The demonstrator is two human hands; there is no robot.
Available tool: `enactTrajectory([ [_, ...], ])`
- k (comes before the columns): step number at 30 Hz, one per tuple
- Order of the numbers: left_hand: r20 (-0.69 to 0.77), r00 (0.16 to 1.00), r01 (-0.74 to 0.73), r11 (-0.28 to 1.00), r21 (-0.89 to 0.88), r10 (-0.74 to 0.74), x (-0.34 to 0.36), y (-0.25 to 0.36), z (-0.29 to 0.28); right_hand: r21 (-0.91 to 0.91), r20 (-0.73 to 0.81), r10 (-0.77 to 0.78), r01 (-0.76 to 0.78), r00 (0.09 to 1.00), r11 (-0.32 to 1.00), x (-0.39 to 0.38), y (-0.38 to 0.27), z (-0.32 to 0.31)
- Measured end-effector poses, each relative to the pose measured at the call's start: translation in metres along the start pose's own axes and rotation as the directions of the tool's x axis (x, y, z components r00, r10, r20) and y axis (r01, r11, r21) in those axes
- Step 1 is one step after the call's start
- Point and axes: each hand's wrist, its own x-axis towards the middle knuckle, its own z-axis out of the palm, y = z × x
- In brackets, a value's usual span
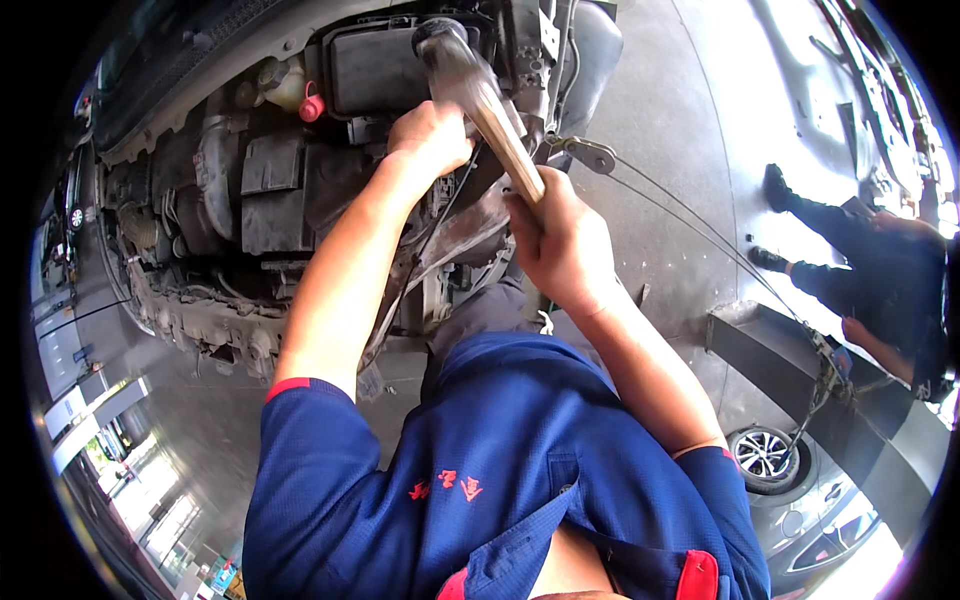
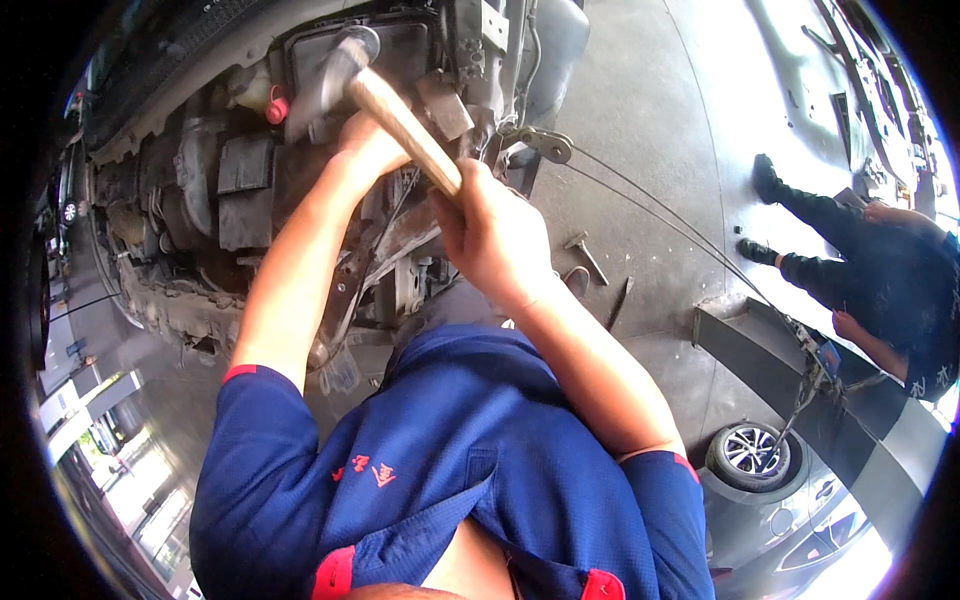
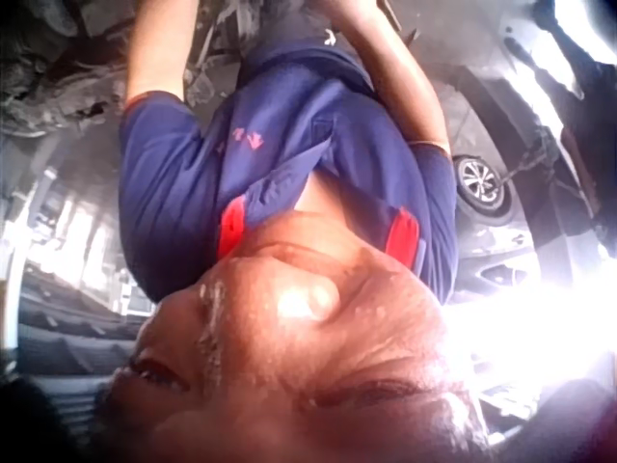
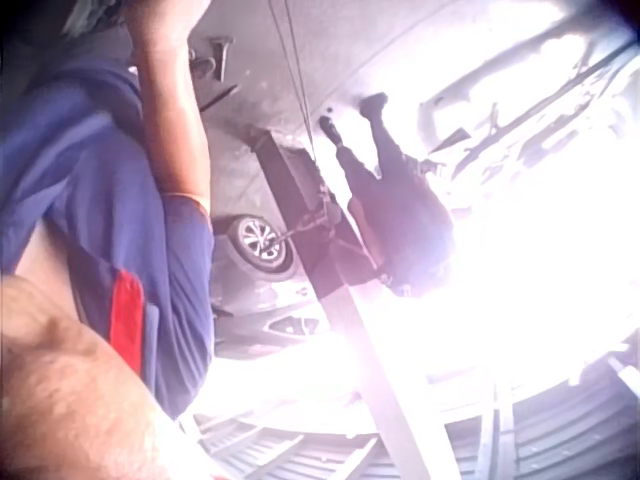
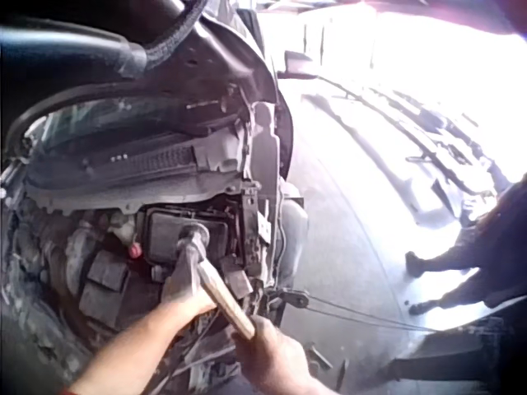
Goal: The person uses a hammer and a metal rod to straighten parts of a damaged vehicle frame. They position the rod against the frame and strike it repeatedly with the hammer to reshape the metal.
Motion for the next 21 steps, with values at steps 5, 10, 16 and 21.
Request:
enactTrajectory([
  [5, 0.017, 1.0, -0.008, 1.0, 0.011, 0.007, -0.001, 0.018, -0.009, -0.13, 0.115, 0.221, -0.206, 0.968, 0.97, 0.008, 0.013, 0.0],
  [10, 0.014, 0.995, -0.101, 0.98, 0.17, 0.1, -0.012, 0.014, -0.012, -0.021, -0.082, -0.076, 0.075, 0.994, 0.997, -0.009, -0.002, -0.002],
  [16, -0.036, 0.999, -0.033, 0.995, 0.09, 0.037, -0.01, 0.023, -0.01, -0.069, 0.056, 0.03, -0.027, 0.998, 0.997, -0.009, 0.007, -0.005],
  [21, 0.049, 0.999, -0.006, 0.997, 0.078, 0.002, -0.002, 0.02, -0.013, 0.159, 0.106, 0.212, -0.227, 0.971, 0.961, -0.012, 0.02, -0.01],
])
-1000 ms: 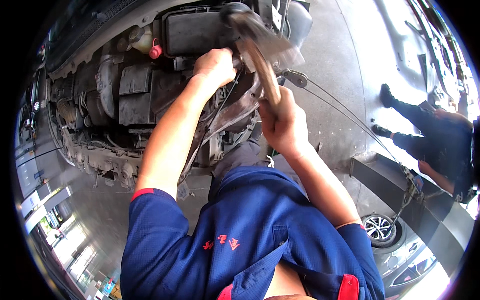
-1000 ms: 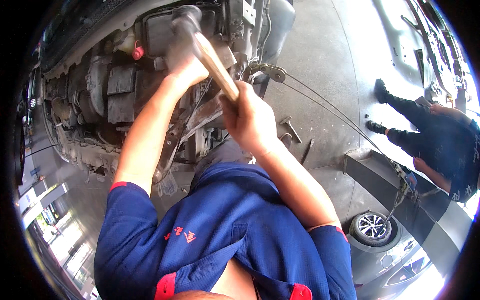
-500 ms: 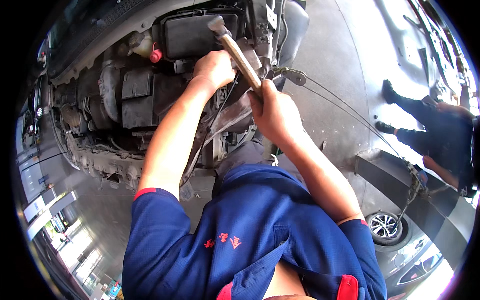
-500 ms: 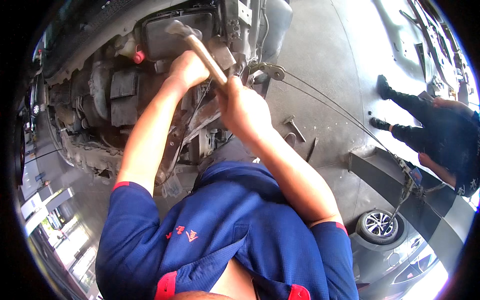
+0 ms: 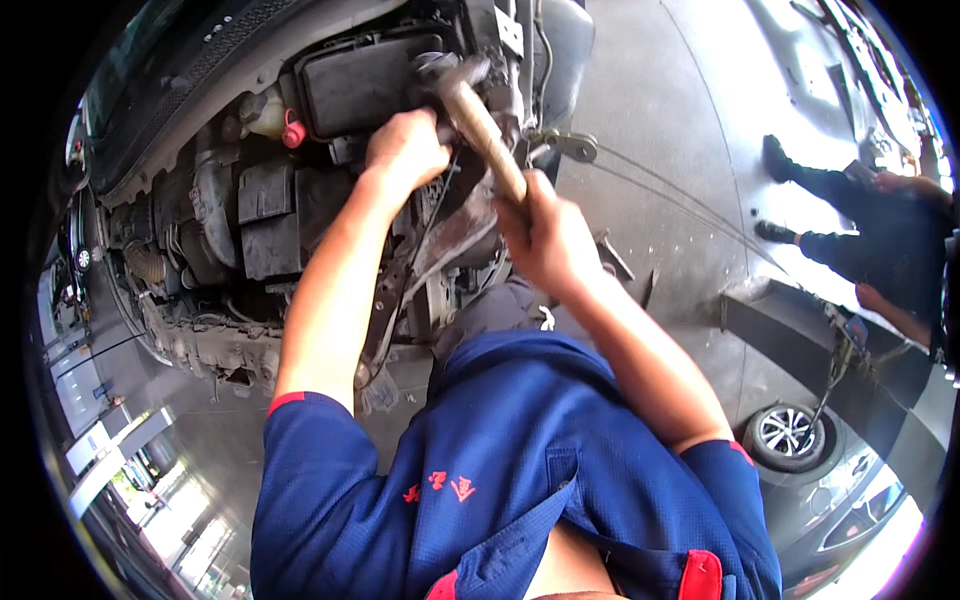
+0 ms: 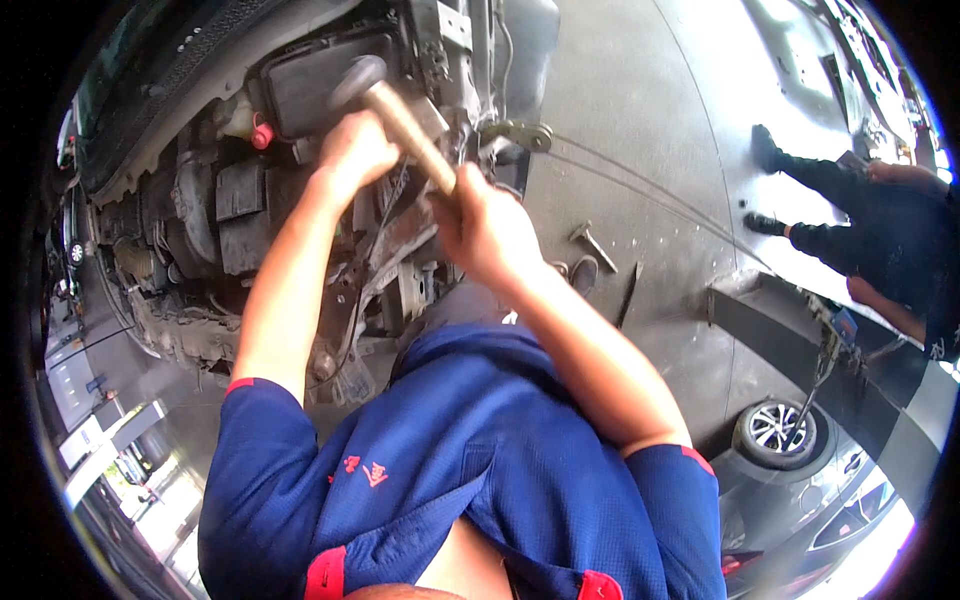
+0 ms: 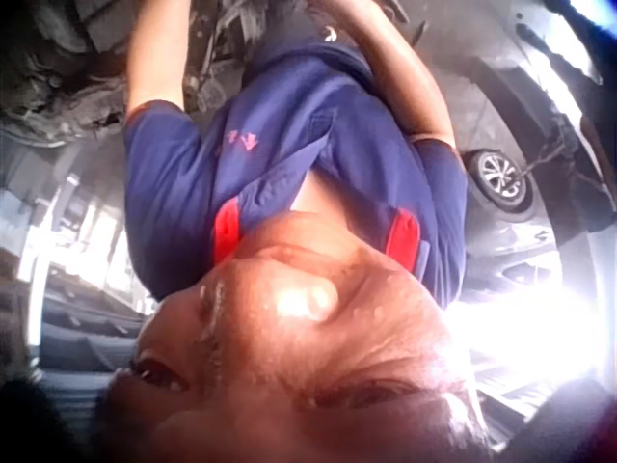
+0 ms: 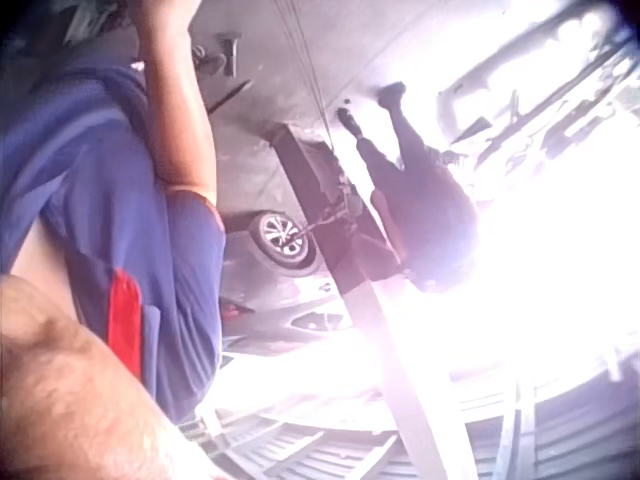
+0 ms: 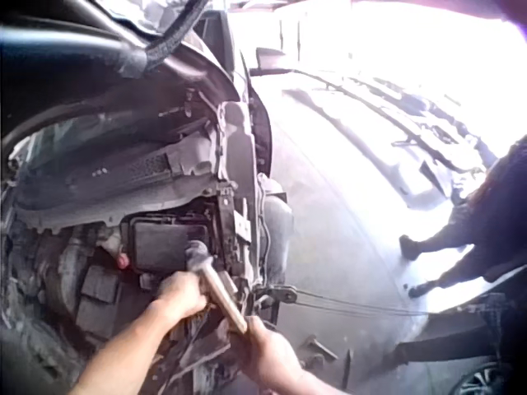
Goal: The person uses a hammer and a metal rod to straighten parts of a damaged vehicle frame. They position the rod against the frame and strike it repeatedly with the hammer to reshape the metal.
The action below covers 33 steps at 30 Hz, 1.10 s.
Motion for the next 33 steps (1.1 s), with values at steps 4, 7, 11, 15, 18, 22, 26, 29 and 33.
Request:
enactTrajectory([
  [4, -0.117, 0.991, -0.059, 0.998, 0.004, 0.059, 0.004, -0.002, 0.01, 0.237, 0.086, 0.001, -0.021, 0.996, 0.971, -0.005, 0.015, -0.027],
  [7, -0.074, 0.994, -0.072, 0.994, 0.077, 0.078, -0.001, -0.004, -0.005, 0.587, 0.149, -0.071, -0.031, 0.986, 0.809, -0.041, 0.035, -0.051],
  [11, -0.008, 0.991, -0.128, 0.958, 0.256, 0.135, 0.001, 0.002, -0.023, 0.757, -0.039, 0.159, -0.074, 0.987, 0.65, -0.038, 0.065, -0.053],
  [15, 0.117, 0.985, -0.161, 0.915, 0.371, 0.126, 0.003, 0.009, -0.032, 0.848, 0.126, 0.446, -0.33, 0.886, 0.415, -0.017, 0.066, -0.055],
  [18, 0.134, 0.984, -0.161, 0.898, 0.41, 0.115, 0.014, 0.011, -0.033, 0.879, 0.357, 0.291, -0.424, 0.888, 0.217, -0.009, 0.082, -0.049],
  [22, 0.12, 0.982, -0.181, 0.913, 0.366, 0.146, 0.009, 0.011, -0.025, 0.853, 0.455, 0.224, -0.494, 0.862, 0.167, 0.009, 0.075, -0.042],
  [26, 0.118, 0.982, -0.18, 0.912, 0.369, 0.146, 0.013, 0.005, -0.021, 0.794, 0.495, 0.199, -0.533, 0.846, 0.291, 0.019, 0.049, -0.021],
  [29, 0.133, 0.983, -0.171, 0.914, 0.368, 0.13, 0.014, 0.005, -0.022, 0.725, 0.495, 0.245, -0.552, 0.834, 0.413, 0.031, 0.056, -0.046],
  [33, 0.124, 0.977, -0.205, 0.914, 0.349, 0.171, 0.014, -0.004, -0.02, 0.823, 0.329, 0.351, -0.449, 0.877, 0.349, 0.019, 0.076, -0.086],
])
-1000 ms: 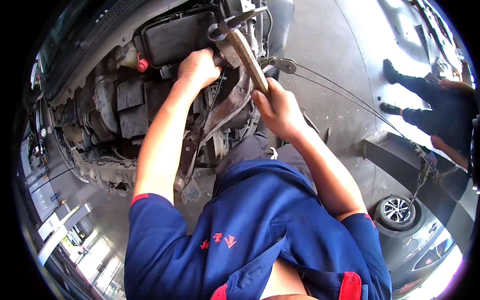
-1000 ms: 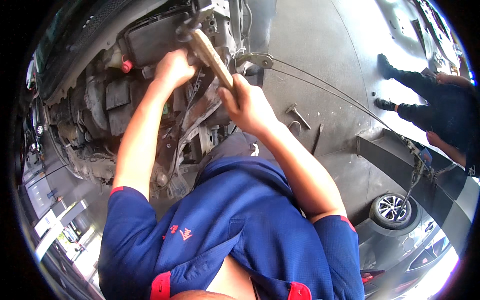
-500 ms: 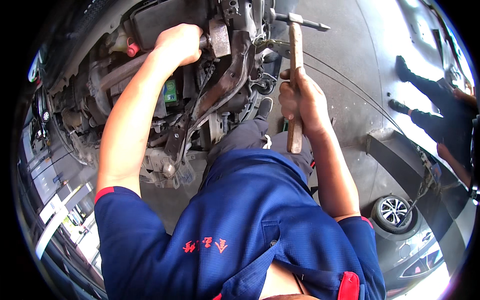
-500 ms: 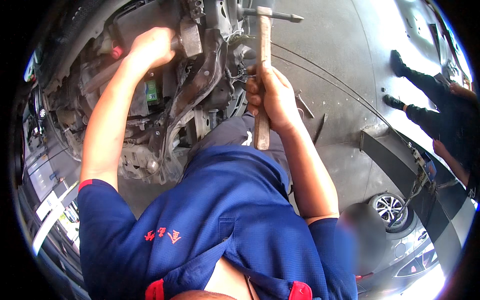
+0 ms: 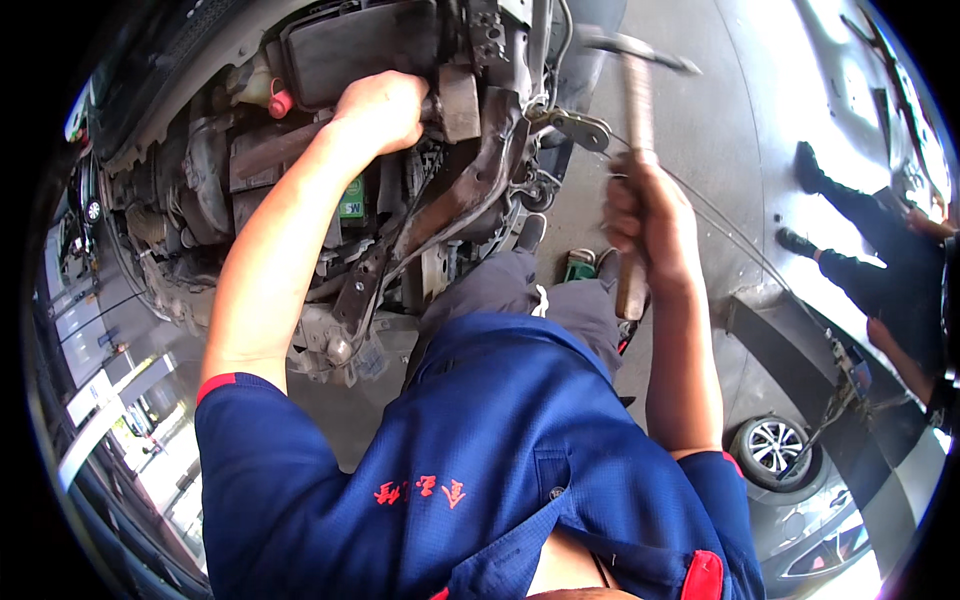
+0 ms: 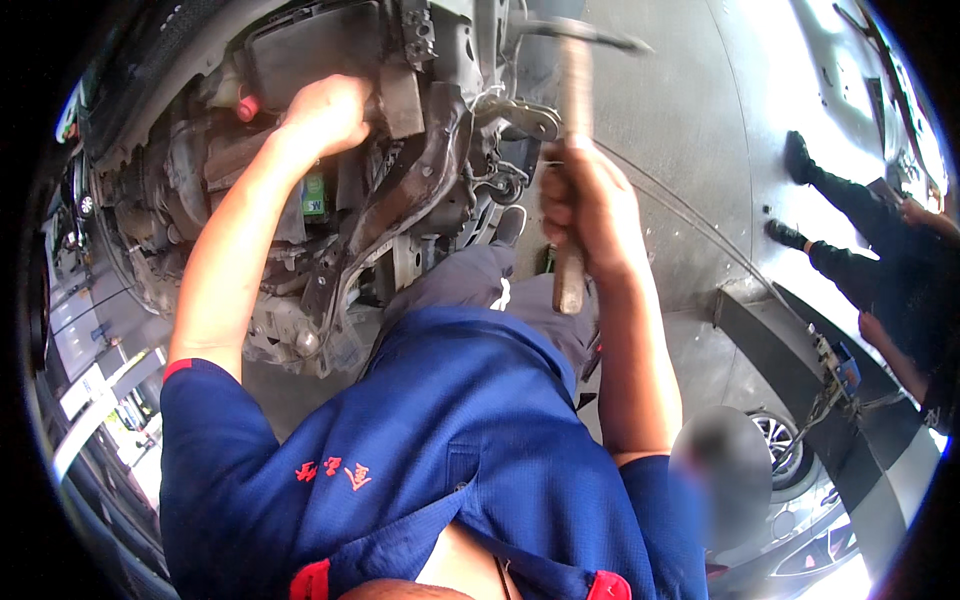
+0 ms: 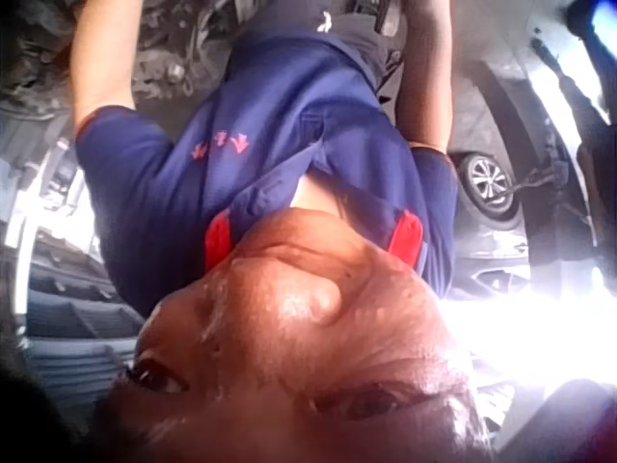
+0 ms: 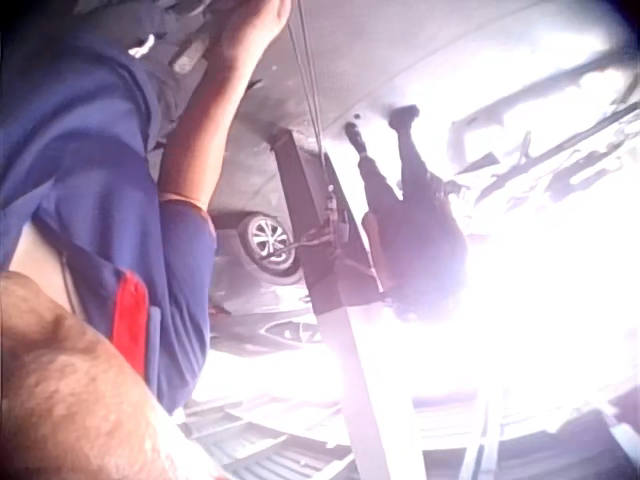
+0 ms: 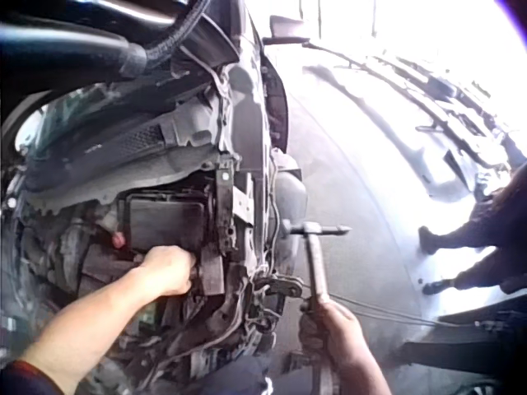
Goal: The person uses a hammer and a metal rod to straighten parts of a damaged vehicle frame. They position the rod against the frame and strike it repeatedly with the hammer to reshape the metal.
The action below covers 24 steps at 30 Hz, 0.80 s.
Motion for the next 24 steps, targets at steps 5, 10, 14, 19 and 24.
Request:
enactTrajectory([
  [5, -0.051, 0.998, -0.026, 0.999, -0.032, 0.024, 0.002, 0.0, 0.003, -0.057, -0.207, -0.083, 0.072, 0.975, 0.996, 0.006, 0.023, 0.029],
  [10, -0.094, 0.996, -0.002, 0.999, -0.052, -0.003, 0.008, -0.004, 0.005, -0.187, 0.15, 0.191, -0.162, 0.97, 0.969, 0.009, 0.013, 0.062],
  [14, -0.066, 0.998, -0.019, 0.999, -0.046, 0.016, -0.002, -0.003, 0.01, -0.245, 0.125, 0.127, -0.093, 0.984, 0.965, 0.008, -0.009, 0.045],
  [19, -0.08, 0.996, -0.038, 0.998, -0.057, 0.033, 0.013, -0.001, 0.007, 0.246, -0.201, -0.164, 0.212, 0.966, 0.946, 0.022, 0.014, -0.031],
  [24, -0.091, 0.995, -0.036, 0.998, -0.044, 0.032, 0.008, -0.004, 0.012, -0.451, -0.009, 0.047, -0.046, 0.999, 0.891, 0.008, 0.037, 0.111],
])
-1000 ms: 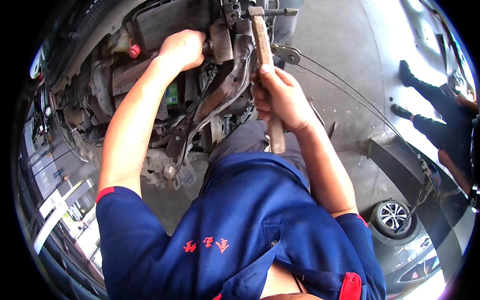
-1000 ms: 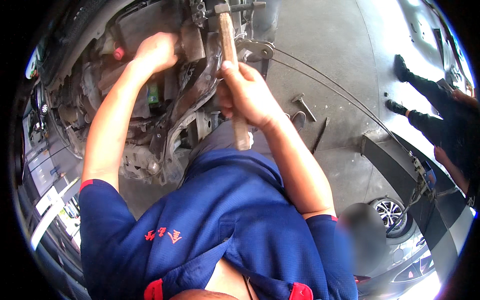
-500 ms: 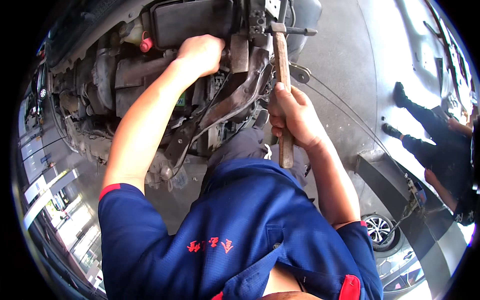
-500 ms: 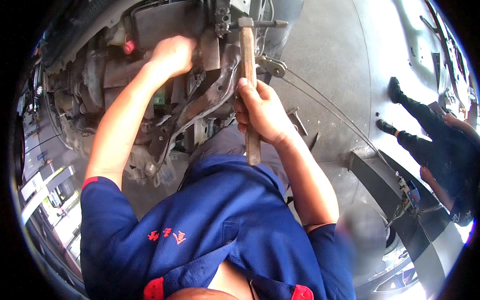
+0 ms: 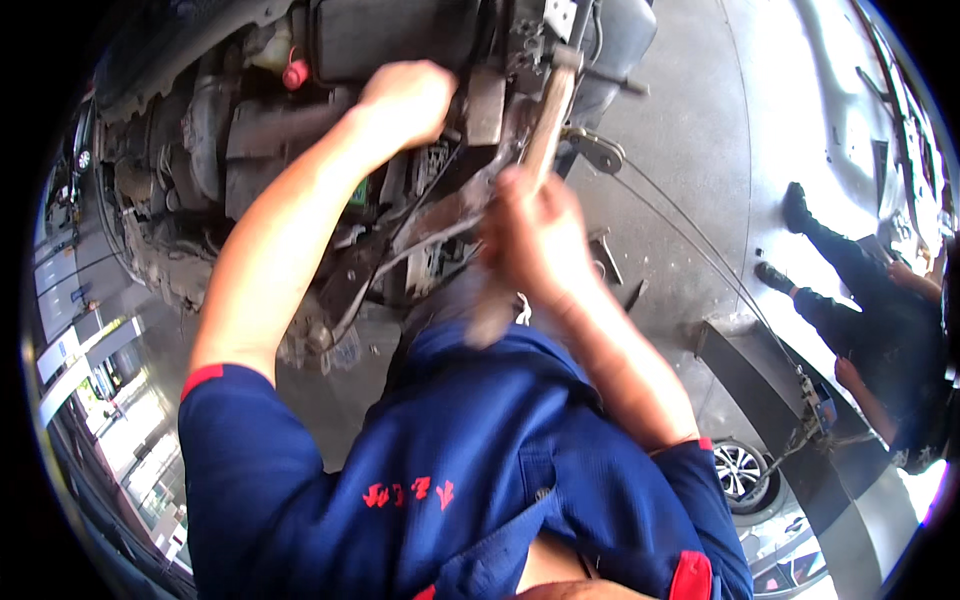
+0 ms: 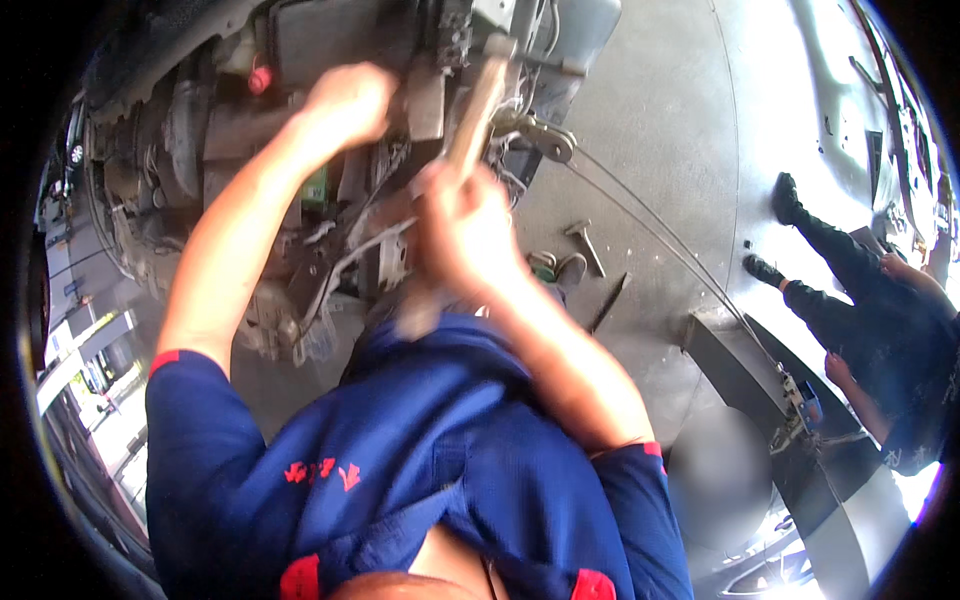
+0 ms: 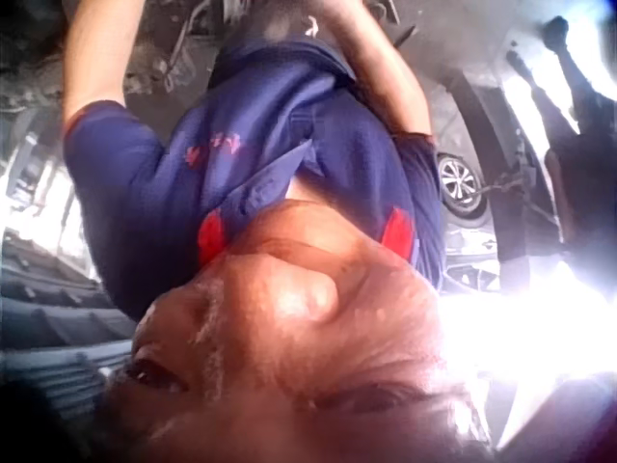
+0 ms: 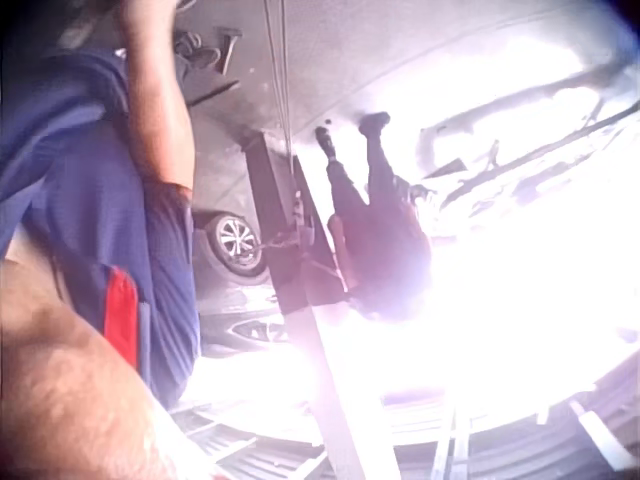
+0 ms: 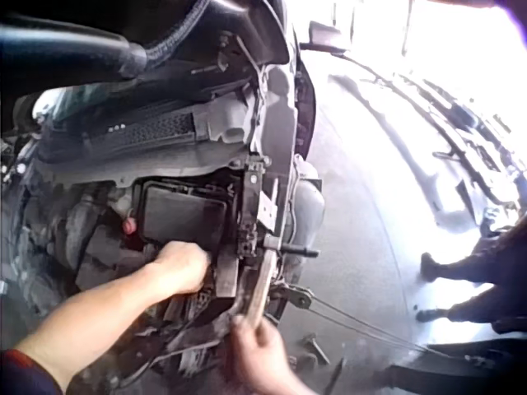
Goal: The person uses a hammer and a metal rod to straighten parts of a damaged vehicle frame. They position the rod against the frame and strike it repeatedly with the hammer to reshape the metal.
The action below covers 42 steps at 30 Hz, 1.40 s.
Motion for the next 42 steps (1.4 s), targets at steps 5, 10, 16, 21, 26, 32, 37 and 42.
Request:
enactTrajectory([
  [5, 0.021, 1.0, 0.008, 1.0, 0.005, -0.008, -0.003, -0.001, -0.004, 0.246, 0.111, 0.065, -0.091, 0.992, 0.965, -0.008, 0.004, -0.067],
  [10, 0.014, 1.0, 0.012, 0.999, -0.036, -0.012, -0.001, 0.002, -0.005, 0.646, -0.195, -0.122, 0.221, 0.973, 0.731, 0.002, 0.033, -0.125],
  [16, 0.053, 0.999, -0.007, 1.0, 0.013, 0.006, 0.002, 0.003, -0.01, 0.293, 0.149, 0.072, -0.114, 0.986, 0.949, 0.003, -0.001, -0.038],
  [21, 0.031, 0.999, -0.013, 1.0, 0.02, 0.013, -0.001, -0.002, -0.004, 0.334, 0.015, 0.051, -0.053, 0.999, 0.941, -0.006, 0.007, -0.087],
  [26, 0.037, 0.999, 0.011, 1.0, -0.028, -0.01, 0.006, -0.001, -0.005, 0.136, 0.095, 0.123, -0.135, 0.988, 0.981, -0.007, 0.002, -0.011],
  [32, -0.012, 1.0, -0.02, 0.997, -0.068, 0.02, 0.005, -0.01, -0.005, 0.181, 0.111, 0.036, -0.056, 0.993, 0.982, 0.005, 0.003, -0.071],
  [37, 0.053, 0.999, -0.009, 1.0, -0.022, 0.01, -0.001, 0.001, -0.006, 0.252, -0.171, -0.096, 0.138, 0.981, 0.958, 0.012, 0.034, -0.077],
  [42, 0.121, 0.992, 0.017, 0.999, 0.046, -0.023, 0.005, 0.007, -0.014, 0.342, 0.191, 0.028, -0.093, 0.981, 0.935, 0.011, 0.018, -0.023],
])
